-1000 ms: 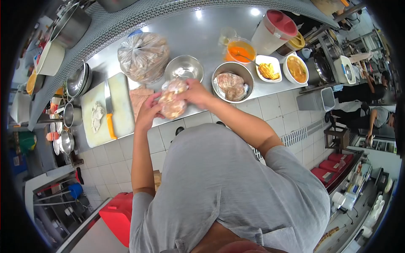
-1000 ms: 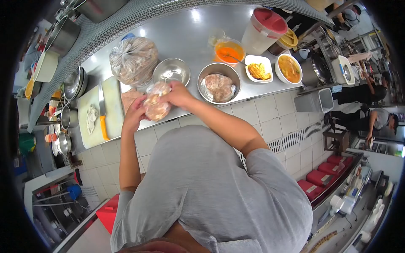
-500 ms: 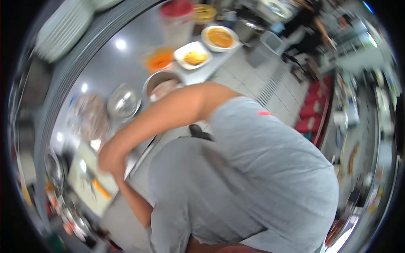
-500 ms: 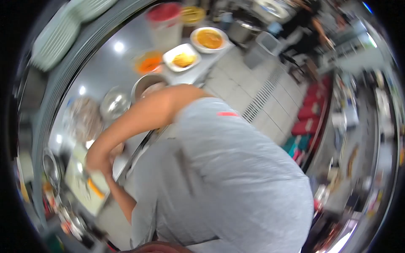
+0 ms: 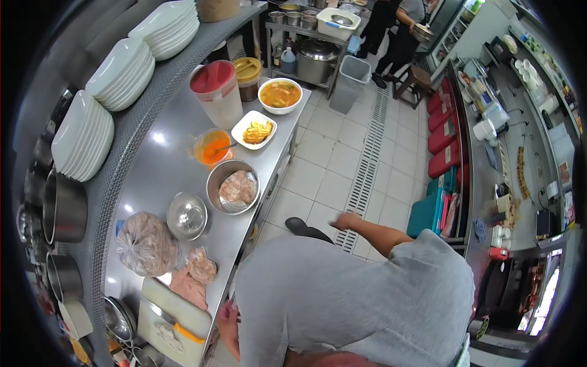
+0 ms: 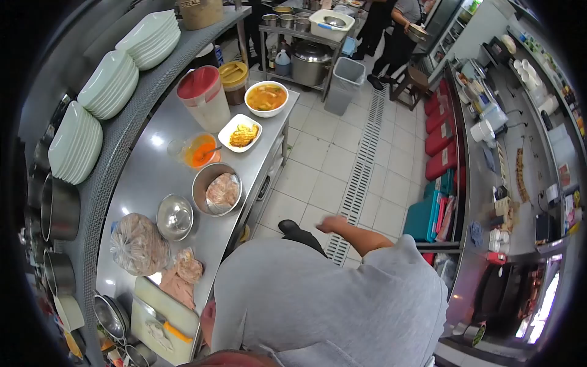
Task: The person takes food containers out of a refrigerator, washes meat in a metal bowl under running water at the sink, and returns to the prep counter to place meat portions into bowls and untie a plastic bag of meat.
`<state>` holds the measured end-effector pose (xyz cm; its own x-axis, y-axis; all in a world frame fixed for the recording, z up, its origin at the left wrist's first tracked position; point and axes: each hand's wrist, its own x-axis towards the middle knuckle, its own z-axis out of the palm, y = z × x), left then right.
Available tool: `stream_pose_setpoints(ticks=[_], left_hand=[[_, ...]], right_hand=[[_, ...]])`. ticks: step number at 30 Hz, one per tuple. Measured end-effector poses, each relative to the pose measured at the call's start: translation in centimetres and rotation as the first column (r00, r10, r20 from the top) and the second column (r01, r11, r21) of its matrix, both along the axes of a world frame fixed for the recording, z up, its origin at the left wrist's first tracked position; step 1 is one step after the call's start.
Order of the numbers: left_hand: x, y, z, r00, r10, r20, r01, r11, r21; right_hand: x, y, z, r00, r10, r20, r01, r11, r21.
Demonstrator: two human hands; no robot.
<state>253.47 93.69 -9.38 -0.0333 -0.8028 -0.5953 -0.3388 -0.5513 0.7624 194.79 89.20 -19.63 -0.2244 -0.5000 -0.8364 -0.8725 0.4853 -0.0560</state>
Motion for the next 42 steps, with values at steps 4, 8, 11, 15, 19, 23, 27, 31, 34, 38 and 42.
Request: stream_pose_setpoints(ticks=[4, 8, 11, 15, 19, 23, 27, 31, 34, 38, 42], left_hand=[[-4.5, -8.5, 7.5, 0.976, -0.168, -0.140, 0.153, 0.981, -0.116], [-5.8, -14.8, 8.8, 0.875, -0.448, -0.185, 0.414, 0.889, -0.193], [-7.4, -17.1, 9.9, 0.816, -0.551, -0.174, 0.529, 0.834, -0.158], [-9.7, -17.7, 10.3, 0.758, -0.617, -0.212, 0.609, 0.785, -0.111], [-13.4, -17.1, 10.4, 0.689, -0.662, -0.294, 0.659, 0.742, -0.126], [-16.1, -16.6, 12.4, 0.714, -0.640, -0.282, 0.625, 0.765, -0.154], [-17.5, -15.5, 13.5, 0.811, -0.524, -0.260, 0.512, 0.851, -0.117], [-18.6, -13.8, 13.3, 0.855, -0.474, -0.208, 0.452, 0.880, -0.147], [-19.8, -12.1, 13.7, 0.888, -0.406, -0.217, 0.373, 0.911, -0.176], [-21.0, -10.2, 13.8, 0.930, -0.318, -0.187, 0.292, 0.944, -0.152], [-22.0, -9.3, 12.3, 0.961, -0.180, -0.210, 0.172, 0.983, -0.059]], right_hand=[[4.3, 9.4, -5.3, 0.266, -0.959, 0.104, 0.822, 0.281, 0.495], [6.1, 12.5, -9.4, 0.063, -0.932, 0.357, 0.919, 0.194, 0.344], [3.9, 14.2, -7.3, -0.363, -0.750, 0.553, 0.888, -0.099, 0.448], [7.3, 16.4, 8.2, -0.793, -0.073, 0.605, 0.606, -0.199, 0.770], [10.6, 12.0, 5.0, -0.907, -0.038, 0.420, 0.419, 0.020, 0.908], [5.2, 6.5, 13.2, -0.448, -0.050, 0.893, 0.893, 0.018, 0.449], [-1.9, 7.4, 22.0, 0.021, 0.199, 0.980, 0.963, -0.268, 0.033], [1.1, 6.7, 31.5, 0.455, 0.475, 0.754, 0.888, -0.310, -0.340], [1.4, 5.0, 36.0, 0.366, 0.815, 0.450, 0.750, 0.028, -0.661], [-0.5, 3.7, 37.9, 0.225, 0.876, 0.427, 0.607, 0.217, -0.765], [-2.8, 4.3, 38.0, 0.308, 0.819, 0.484, 0.569, 0.249, -0.783]])
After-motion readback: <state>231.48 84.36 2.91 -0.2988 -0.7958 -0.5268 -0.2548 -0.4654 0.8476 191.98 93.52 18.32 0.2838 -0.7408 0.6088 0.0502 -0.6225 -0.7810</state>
